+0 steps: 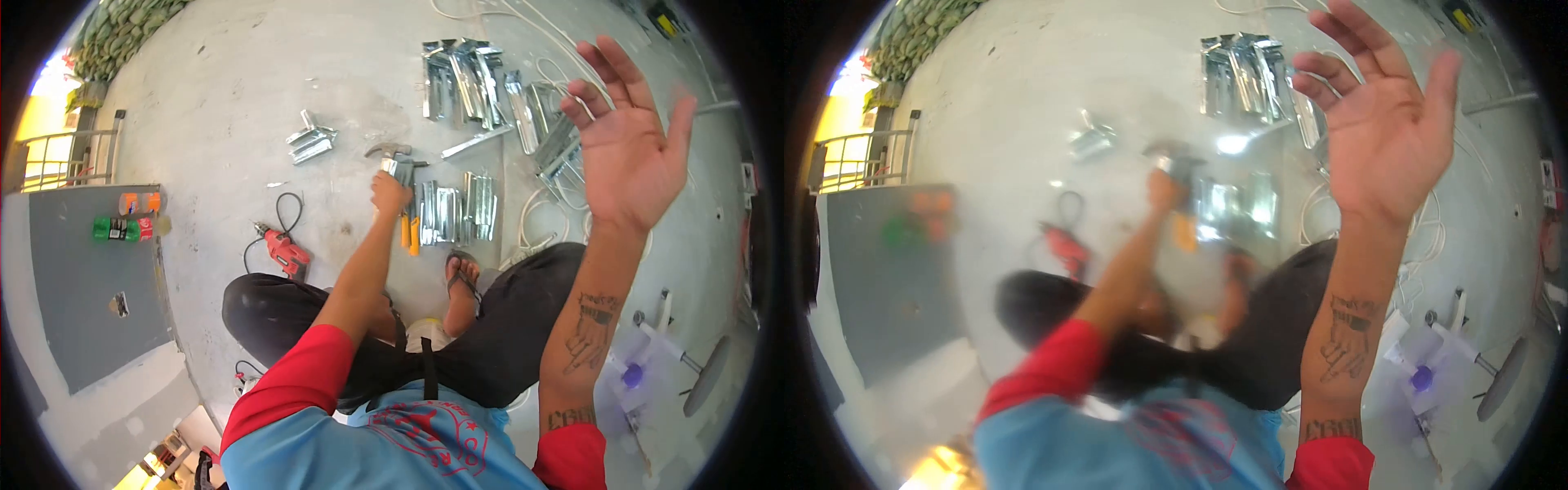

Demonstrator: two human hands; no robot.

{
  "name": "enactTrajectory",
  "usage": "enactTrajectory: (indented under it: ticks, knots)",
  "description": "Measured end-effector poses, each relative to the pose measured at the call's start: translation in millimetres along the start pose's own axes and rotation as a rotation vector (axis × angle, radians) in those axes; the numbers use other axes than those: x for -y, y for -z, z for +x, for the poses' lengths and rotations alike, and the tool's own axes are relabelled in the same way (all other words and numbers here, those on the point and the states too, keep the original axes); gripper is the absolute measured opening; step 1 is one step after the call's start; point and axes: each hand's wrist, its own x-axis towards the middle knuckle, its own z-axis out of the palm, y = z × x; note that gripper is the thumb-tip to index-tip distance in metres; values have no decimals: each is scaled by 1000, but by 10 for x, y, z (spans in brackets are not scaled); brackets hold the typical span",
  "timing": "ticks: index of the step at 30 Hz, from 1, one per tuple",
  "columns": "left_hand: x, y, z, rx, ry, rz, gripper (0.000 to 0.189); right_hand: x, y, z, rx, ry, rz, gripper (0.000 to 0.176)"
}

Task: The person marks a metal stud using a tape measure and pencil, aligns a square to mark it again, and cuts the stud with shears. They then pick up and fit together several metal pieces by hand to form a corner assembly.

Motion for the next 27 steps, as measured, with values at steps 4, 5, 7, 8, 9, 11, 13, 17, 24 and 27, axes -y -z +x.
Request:
enactTrajectory:
  ticks: [4, 5, 7, 8, 9, 11, 13, 17, 24, 27]
  knots:
    - [-68, -66, -296, -129, 8, 74, 67, -26, 225, 29, 284, 11, 148, 85]
    - [-43, -48, -266, -134, 15, 71, 67, -20, 216, 13, 191, 19, 74, 87]
    - [6, -55, -248, -88, 66, 20, 71, -14, 245, 18, 216, 6, 77, 87]
    - [103, -89, -180, -87, 74, 16, 71, -17, 243, 24, 235, 4, 83, 87]
    - [275, -116, -53, 10, 2, -67, 68, -17, 198, 23, 242, -1, 84, 87]
    - [484, 66, 157, 168, -78, -169, 57, -14, 99, 8, 83, 23, -39, 88]
    - [504, 570, 144, 251, -23, -387, 42, -29, 195, 54, 184, 3, 35, 88]
    - [1324, 443, 797, -21, 66, -183, 70, -51, 116, 53, 201, -6, 33, 88]
    - [2068, -478, 1315, -115, 151, 45, 105, -91, -16, 15, 205, -17, -51, 88]
    - [822, 319, 279, -587, 136, 136, 88, -51, 61, 43, 328, -9, 0, 81]
